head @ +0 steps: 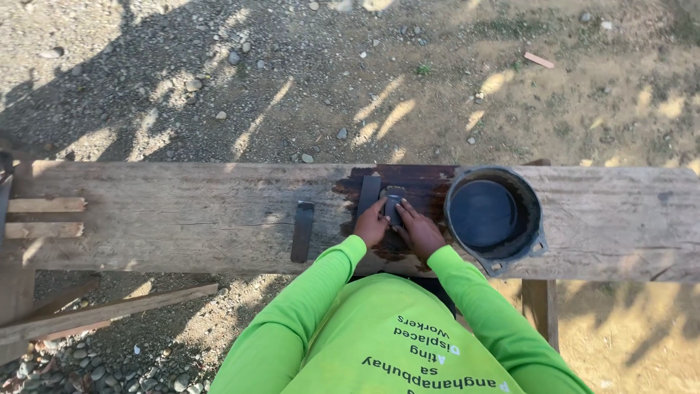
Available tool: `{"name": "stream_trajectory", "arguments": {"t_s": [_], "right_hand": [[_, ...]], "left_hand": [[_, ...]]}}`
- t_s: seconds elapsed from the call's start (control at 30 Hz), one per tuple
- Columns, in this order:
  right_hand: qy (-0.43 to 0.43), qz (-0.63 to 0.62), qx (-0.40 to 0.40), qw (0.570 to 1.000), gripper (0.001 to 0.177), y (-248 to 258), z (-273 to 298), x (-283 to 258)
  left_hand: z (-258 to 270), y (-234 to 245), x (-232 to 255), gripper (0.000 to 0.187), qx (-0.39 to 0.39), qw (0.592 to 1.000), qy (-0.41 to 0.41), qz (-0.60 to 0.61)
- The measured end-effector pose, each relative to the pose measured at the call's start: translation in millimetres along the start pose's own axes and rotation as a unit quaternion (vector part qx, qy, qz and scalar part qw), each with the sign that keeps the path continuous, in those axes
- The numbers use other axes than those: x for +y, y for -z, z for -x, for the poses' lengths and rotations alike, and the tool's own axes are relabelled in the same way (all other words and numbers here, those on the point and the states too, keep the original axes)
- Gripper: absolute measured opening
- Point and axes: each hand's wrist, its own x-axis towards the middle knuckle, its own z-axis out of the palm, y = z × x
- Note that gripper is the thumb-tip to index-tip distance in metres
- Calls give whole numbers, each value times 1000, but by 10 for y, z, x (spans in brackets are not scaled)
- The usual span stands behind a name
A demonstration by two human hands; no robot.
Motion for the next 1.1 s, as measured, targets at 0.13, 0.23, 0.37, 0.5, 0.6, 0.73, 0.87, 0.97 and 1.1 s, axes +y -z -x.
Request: {"name": "stream_trajectory", "arguments": {"t_s": [0.13,0.23,0.37,0.5,0.6,0.73,0.87,0.97,1.1], "right_hand": [[46,-23,-1,999,62,-180,258,-64],[-29,6,-59,998,63,-171,283,-166],[-11,-10,-46,999,62,-83,43,-10],[17,3,-9,1000,62,-8,-85,96],[32,-11,-4,999,63,-76,49,93],[31,-18,3,999,61,-233,314,31],[-21,-26,-38,999,62,-137,284,-37],[-21,-18,-39,999,61,-53,104,10],[10,-28,-5,1000,63,-5,-18,102]], "left_hand": [[334,-112,-250,64,1,1000,7,-5],[440,-96,-187,65,-14,999,29,15],[139,-28,-7,61,6,1000,5,-21],[-24,-15,82,65,-14,999,24,-17],[160,-18,110,65,-26,999,29,-6],[485,-96,-10,66,-42,998,49,17],[374,-134,-50,66,-28,998,42,21],[155,-88,62,64,-6,999,34,12],[23,3,217,64,-25,998,60,-11]]}}
